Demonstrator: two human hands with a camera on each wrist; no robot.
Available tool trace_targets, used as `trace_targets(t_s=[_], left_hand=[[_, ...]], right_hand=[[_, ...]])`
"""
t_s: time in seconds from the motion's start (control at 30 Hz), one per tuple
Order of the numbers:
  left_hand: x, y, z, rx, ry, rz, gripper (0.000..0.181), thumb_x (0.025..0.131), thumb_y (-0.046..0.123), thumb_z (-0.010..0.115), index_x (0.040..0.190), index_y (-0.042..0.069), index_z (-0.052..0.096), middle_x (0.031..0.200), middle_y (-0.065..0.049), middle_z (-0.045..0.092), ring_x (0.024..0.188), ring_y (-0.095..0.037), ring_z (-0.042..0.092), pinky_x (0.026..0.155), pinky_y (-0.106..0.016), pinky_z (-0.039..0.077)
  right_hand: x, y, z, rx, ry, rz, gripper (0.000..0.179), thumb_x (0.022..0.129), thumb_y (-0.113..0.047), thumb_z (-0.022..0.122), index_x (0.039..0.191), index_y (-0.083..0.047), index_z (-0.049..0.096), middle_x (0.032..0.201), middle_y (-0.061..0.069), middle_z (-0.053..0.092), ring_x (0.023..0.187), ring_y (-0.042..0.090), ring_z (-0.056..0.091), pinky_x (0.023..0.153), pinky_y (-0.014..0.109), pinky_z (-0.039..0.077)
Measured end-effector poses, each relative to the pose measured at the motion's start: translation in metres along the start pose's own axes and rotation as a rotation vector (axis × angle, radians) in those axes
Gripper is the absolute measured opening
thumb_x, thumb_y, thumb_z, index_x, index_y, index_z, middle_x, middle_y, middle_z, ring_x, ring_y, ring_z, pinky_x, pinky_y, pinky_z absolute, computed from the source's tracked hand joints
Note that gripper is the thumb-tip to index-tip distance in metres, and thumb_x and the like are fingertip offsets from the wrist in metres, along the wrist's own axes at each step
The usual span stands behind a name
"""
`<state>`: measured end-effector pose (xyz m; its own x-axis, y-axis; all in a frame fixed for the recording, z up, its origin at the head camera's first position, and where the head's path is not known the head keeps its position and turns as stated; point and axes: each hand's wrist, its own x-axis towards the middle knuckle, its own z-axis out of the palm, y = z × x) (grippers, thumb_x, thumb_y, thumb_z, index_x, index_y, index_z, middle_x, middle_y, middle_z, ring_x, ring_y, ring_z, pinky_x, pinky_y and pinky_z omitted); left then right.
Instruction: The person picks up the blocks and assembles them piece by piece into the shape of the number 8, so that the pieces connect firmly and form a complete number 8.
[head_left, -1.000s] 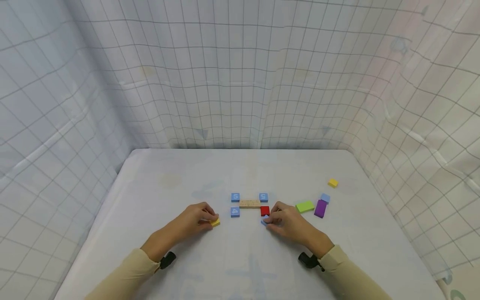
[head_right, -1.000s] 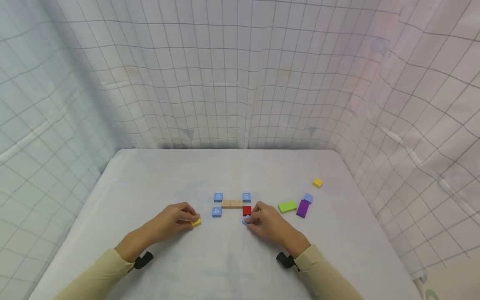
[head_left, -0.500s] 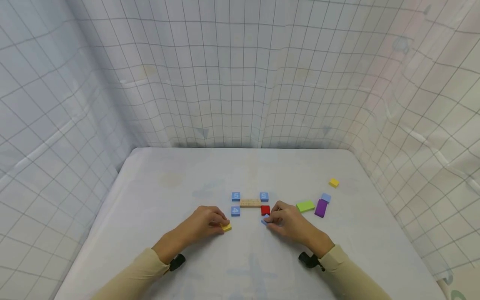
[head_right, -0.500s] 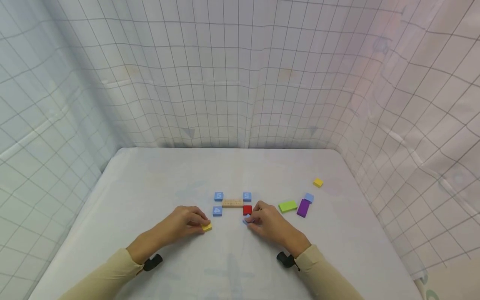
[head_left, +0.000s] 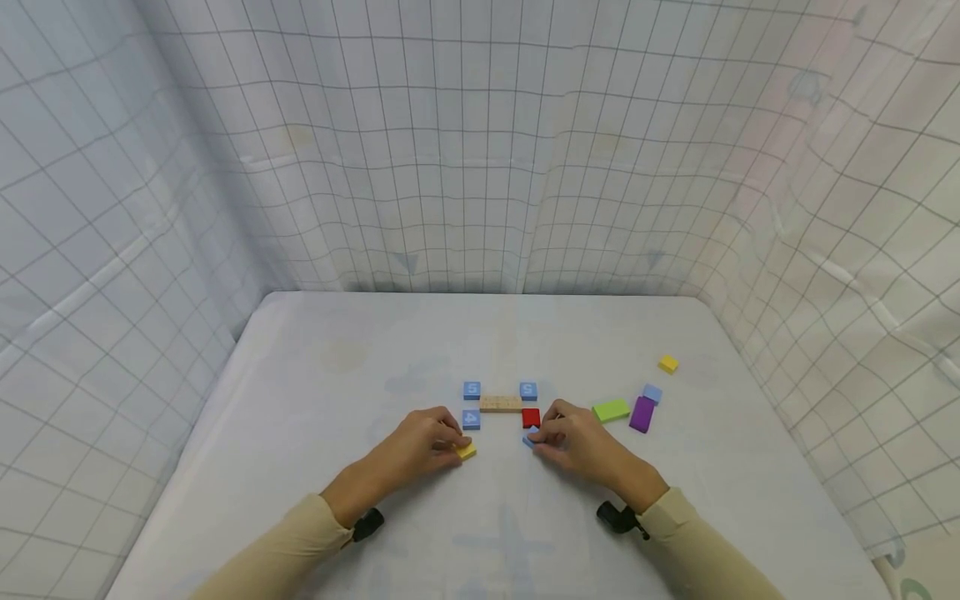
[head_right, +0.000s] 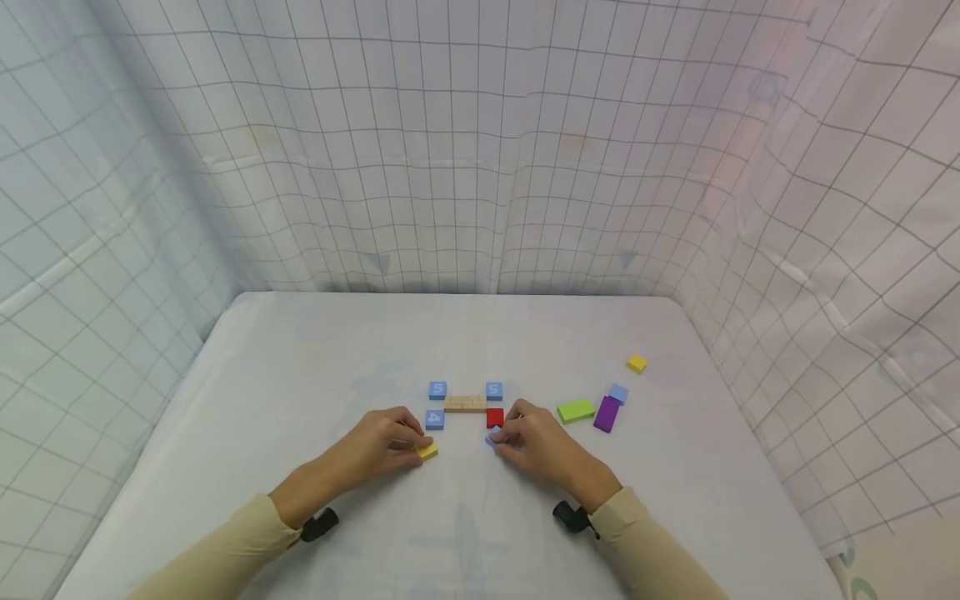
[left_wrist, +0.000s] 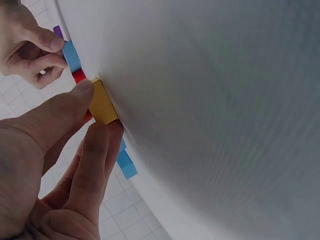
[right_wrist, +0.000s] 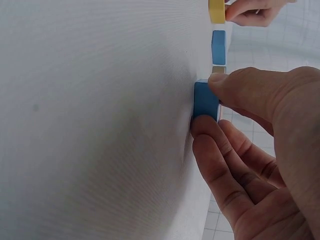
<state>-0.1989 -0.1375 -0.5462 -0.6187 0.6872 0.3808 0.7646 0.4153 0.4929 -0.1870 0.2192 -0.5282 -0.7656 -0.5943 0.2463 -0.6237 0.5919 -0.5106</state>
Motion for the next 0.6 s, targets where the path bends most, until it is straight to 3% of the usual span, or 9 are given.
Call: trace_targets(t_s=[0.1, 0.17, 0.33, 0.5, 0.6], left_hand=[[0.003, 0.008, -0.001, 0.006, 0.005, -0.046, 0.023, 0.097, 0.012, 0.097, 0.118, 0.007, 0.093, 0.111, -0.005, 0.081, 0.098, -0.016, 0.080, 0.083, -0.023, 0.068], [0.008, 0.026, -0.008, 0.001, 0.011, -0.105, 0.022, 0.091, 0.002, 0.099, 0.112, 0.004, 0.093, 0.106, -0.008, 0.083, 0.094, -0.019, 0.082, 0.080, -0.024, 0.069], [0.009, 0.026, -0.004, 0.016, 0.050, -0.117, 0.020, 0.088, 0.000, 0.100, 0.106, 0.004, 0.091, 0.104, -0.008, 0.084, 0.093, -0.018, 0.082, 0.079, -0.023, 0.068], [0.013, 0.031, -0.004, -0.002, 0.039, -0.172, 0.020, 0.087, -0.003, 0.100, 0.104, 0.001, 0.091, 0.104, -0.012, 0.084, 0.093, -0.024, 0.086, 0.080, -0.025, 0.070], [0.012, 0.022, 0.002, -0.004, 0.053, -0.160, 0.020, 0.086, -0.001, 0.101, 0.104, 0.002, 0.091, 0.104, -0.012, 0.084, 0.091, -0.022, 0.085, 0.079, -0.023, 0.070]], right_hand=[[0.000, -0.001, 0.000, -0.003, -0.001, -0.002, 0.016, 0.096, -0.004, 0.095, 0.111, -0.007, 0.092, 0.109, 0.005, 0.074, 0.092, 0.009, 0.074, 0.082, 0.021, 0.067], [0.001, -0.001, 0.000, -0.008, -0.001, -0.003, 0.015, 0.097, -0.004, 0.095, 0.111, -0.007, 0.092, 0.109, 0.005, 0.073, 0.092, 0.009, 0.073, 0.082, 0.021, 0.066], [0.001, 0.000, 0.000, -0.015, -0.006, 0.006, 0.015, 0.097, -0.005, 0.095, 0.111, -0.008, 0.093, 0.110, 0.005, 0.073, 0.092, 0.008, 0.072, 0.082, 0.021, 0.066], [0.002, 0.000, 0.000, -0.016, -0.015, 0.023, 0.015, 0.098, -0.006, 0.095, 0.113, -0.009, 0.093, 0.111, 0.004, 0.074, 0.093, 0.008, 0.072, 0.083, 0.021, 0.066], [0.001, 0.000, 0.000, -0.015, -0.017, 0.034, 0.016, 0.098, -0.007, 0.095, 0.113, -0.010, 0.093, 0.111, 0.003, 0.073, 0.094, 0.008, 0.071, 0.083, 0.021, 0.066]])
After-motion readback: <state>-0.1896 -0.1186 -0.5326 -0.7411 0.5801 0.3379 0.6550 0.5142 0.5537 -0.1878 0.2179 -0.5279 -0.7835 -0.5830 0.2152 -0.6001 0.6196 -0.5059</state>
